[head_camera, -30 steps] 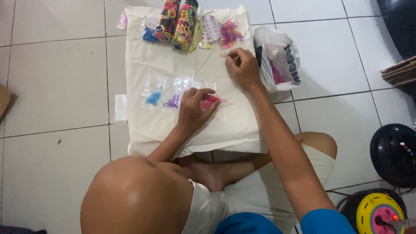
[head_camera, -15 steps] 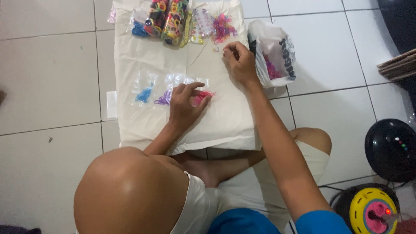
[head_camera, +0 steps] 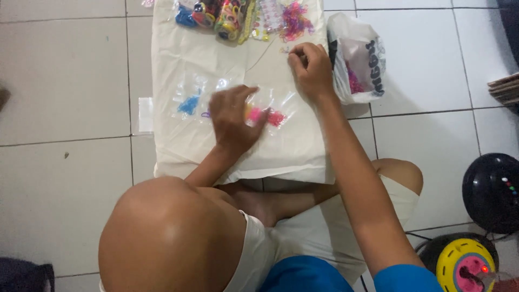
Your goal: The person sorts small colorful rubber hair ties by picking them up one by one and placing them into small plastic bags. The hair ties are transferred by hand into the bags, which are held open with the other hand.
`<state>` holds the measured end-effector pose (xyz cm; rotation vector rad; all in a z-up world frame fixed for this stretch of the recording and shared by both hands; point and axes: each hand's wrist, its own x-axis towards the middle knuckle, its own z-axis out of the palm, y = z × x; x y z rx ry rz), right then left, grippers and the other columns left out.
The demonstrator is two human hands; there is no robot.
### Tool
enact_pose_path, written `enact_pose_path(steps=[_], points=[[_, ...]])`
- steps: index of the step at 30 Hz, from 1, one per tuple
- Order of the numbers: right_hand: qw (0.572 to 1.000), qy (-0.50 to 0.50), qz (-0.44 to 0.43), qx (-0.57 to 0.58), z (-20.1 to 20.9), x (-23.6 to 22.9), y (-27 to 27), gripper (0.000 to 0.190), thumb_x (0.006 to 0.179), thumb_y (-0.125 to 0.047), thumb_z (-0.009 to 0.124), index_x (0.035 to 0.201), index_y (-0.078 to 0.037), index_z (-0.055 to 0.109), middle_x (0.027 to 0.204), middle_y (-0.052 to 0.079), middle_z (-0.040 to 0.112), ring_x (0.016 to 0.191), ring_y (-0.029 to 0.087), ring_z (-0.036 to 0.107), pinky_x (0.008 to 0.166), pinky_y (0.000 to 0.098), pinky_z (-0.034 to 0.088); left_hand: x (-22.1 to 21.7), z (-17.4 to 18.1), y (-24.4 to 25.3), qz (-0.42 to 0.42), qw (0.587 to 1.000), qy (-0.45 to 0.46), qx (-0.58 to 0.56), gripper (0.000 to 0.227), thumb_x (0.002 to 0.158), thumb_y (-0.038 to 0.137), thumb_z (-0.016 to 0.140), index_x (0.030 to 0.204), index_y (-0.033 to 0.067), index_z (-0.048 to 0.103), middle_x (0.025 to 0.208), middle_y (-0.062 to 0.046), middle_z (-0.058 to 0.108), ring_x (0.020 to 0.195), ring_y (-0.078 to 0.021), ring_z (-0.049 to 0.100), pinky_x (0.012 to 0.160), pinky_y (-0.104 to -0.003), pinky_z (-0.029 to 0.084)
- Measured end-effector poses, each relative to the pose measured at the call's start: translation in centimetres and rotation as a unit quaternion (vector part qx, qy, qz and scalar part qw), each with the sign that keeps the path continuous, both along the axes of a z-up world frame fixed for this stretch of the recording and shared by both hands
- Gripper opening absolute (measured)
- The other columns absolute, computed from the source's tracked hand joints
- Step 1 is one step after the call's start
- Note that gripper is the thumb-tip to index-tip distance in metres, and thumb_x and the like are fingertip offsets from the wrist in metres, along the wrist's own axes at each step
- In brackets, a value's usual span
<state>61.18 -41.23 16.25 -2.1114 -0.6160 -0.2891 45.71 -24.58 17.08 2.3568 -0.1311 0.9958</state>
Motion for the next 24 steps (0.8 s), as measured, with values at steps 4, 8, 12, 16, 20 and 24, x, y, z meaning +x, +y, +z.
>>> enact_pose_path(steps=[4, 8, 12, 16, 20, 24], points=[[1.000, 0.003, 0.008, -0.002, 0.6, -0.2, 0.2, 0.006, 0.096, -0.008, 0.065, 0.096, -0.002, 0.068, 0.085, 0.006, 0.060, 0.071, 0.016, 0.050, 0.066, 0.0302, 0.045, -0.3, 1.3, 4.6, 0.122, 0.991, 0.003, -0.052, 0.040, 0.082, 0.001, 0.074, 0.121, 0.0035, 0.063, 0.118, -0.012, 0.064, 0.108, -0.0296, 0.059, 0.101, -0.041, 0.040], [0.998, -0.043, 0.032, -0.013, -0.8, 0.6, -0.2, 0.005, 0.095, -0.006, 0.068, 0.095, -0.001, 0.070, 0.081, 0.006, 0.064, 0.075, 0.018, 0.050, 0.067, 0.0313, 0.045, -2.2, 0.3, 9.3, 0.233, 0.970, 0.058, -0.028, 0.045, 0.089, 0.007, 0.072, 0.131, 0.0030, 0.056, 0.124, -0.013, 0.058, 0.116, -0.0324, 0.052, 0.103, -0.048, 0.036], [0.999, 0.022, 0.029, 0.007, -0.4, 1.3, 0.0, 0.010, 0.096, -0.010, 0.067, 0.099, -0.002, 0.072, 0.084, 0.007, 0.062, 0.069, 0.016, 0.051, 0.064, 0.0299, 0.046, -3.1, -0.2, 10.3, 0.257, 0.948, 0.188, 0.026, 0.051, 0.093, 0.031, 0.082, 0.129, 0.0000, 0.064, 0.117, -0.017, 0.055, 0.105, -0.0338, 0.046, 0.092, -0.046, 0.040], [0.997, 0.060, 0.048, -0.031, -2.9, 2.6, -1.2, 0.017, 0.109, -0.030, 0.060, 0.107, -0.017, 0.069, 0.093, 0.005, 0.069, 0.087, 0.025, 0.062, 0.088, 0.0392, 0.045, -3.4, -1.8, 10.0, 0.302, 0.933, 0.197, 0.013, 0.045, 0.083, 0.040, 0.092, 0.113, 0.0111, 0.076, 0.108, -0.012, 0.064, 0.097, -0.0316, 0.059, 0.082, -0.045, 0.047], [0.995, 0.083, 0.047, -0.014, -1.7, 1.8, -0.9, 0.016, 0.109, -0.029, 0.058, 0.107, -0.018, 0.070, 0.094, 0.005, 0.071, 0.086, 0.024, 0.063, 0.088, 0.0388, 0.045, -4.0, -2.6, 10.5, 0.283, 0.940, 0.189, -0.006, 0.032, 0.082, 0.025, 0.092, 0.104, 0.0145, 0.070, 0.099, -0.003, 0.066, 0.095, -0.0285, 0.060, 0.083, -0.044, 0.046], [0.997, 0.063, 0.049, -0.001, -1.8, 1.8, -0.8, 0.018, 0.110, -0.028, 0.059, 0.107, -0.014, 0.069, 0.095, 0.009, 0.071, 0.086, 0.028, 0.064, 0.086, 0.0414, 0.045, -3.8, -0.8, 10.0, 0.282, 0.940, 0.148, -0.125, 0.040, 0.083, 0.001, 0.090, 0.112, 0.0089, 0.064, 0.100, -0.009, 0.069, 0.088, -0.0285, 0.066, 0.078, -0.040, 0.053]])
